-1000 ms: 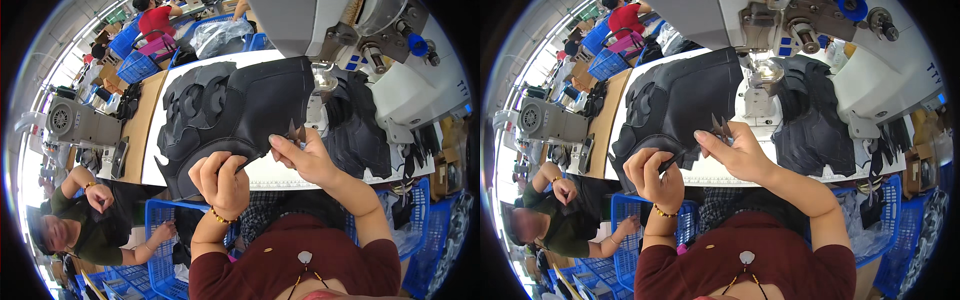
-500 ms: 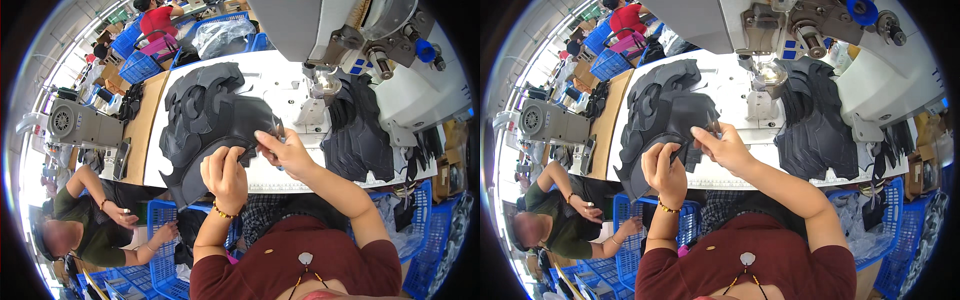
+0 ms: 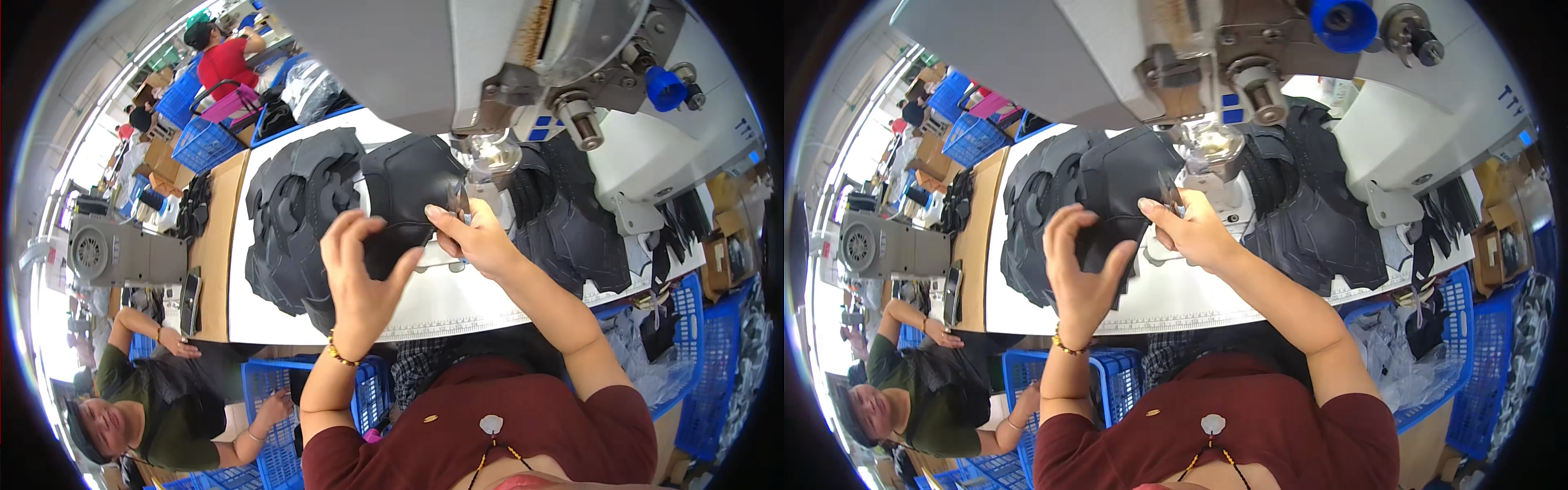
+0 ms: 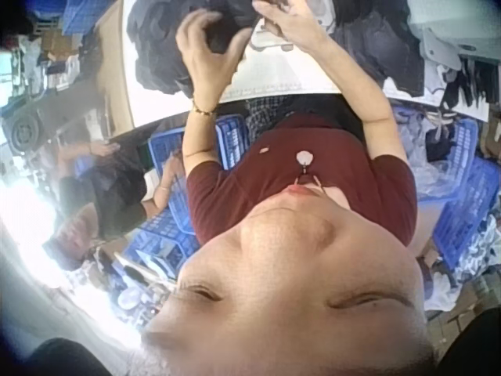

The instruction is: The person holds and aligns shoe upper pieces, then trims threads and excess material along the edges using thread snips.

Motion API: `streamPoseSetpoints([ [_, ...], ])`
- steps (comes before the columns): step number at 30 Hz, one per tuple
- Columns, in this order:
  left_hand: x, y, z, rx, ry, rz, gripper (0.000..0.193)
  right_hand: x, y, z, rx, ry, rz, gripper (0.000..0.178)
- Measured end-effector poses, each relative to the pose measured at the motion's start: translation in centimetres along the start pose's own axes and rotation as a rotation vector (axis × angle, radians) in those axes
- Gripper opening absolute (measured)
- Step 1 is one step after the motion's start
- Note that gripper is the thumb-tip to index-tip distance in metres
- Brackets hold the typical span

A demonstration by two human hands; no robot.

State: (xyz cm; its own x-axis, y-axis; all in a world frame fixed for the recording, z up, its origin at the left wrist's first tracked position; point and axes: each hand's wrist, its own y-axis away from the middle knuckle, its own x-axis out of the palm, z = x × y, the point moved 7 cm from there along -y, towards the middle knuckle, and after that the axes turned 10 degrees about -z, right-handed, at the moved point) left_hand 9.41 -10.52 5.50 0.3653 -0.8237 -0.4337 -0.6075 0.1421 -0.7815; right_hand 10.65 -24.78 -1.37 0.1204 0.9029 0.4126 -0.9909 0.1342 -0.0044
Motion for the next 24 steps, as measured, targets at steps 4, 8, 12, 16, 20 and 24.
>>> streamPoseSetpoints([
  [4, 3.7, -2.0, 2.5, -0.308, 0.029, 0.496, 0.030, -1.2, 0.6, 1.0, -0.069, 0.040, -0.030, 0.026],
  [8, 6.6, -1.6, 2.6, -0.640, 0.486, 0.588, 0.026, -2.6, 0.8, 2.0, -0.087, 0.056, -0.135, 0.025],
  [12, 7.7, -1.2, 2.1, -0.770, 0.844, 0.415, 0.017, -3.6, 1.1, 3.3, -0.212, 0.200, -0.256, 0.024],
  [16, 6.8, -2.4, 2.6, -0.685, 0.761, 0.293, 0.014, -2.7, 1.3, 3.3, -0.325, 0.256, -0.253, 0.024],
  [20, 7.4, -2.4, 2.2, -0.803, 0.891, 0.376, 0.013, -2.8, 1.1, 2.3, -0.237, 0.119, -0.231, 0.018],
  [24, 8.8, -2.1, 2.2, -0.938, 0.883, 0.389, 0.017, -3.7, 1.6, 2.8, -0.275, 0.099, -0.304, 0.015],
])
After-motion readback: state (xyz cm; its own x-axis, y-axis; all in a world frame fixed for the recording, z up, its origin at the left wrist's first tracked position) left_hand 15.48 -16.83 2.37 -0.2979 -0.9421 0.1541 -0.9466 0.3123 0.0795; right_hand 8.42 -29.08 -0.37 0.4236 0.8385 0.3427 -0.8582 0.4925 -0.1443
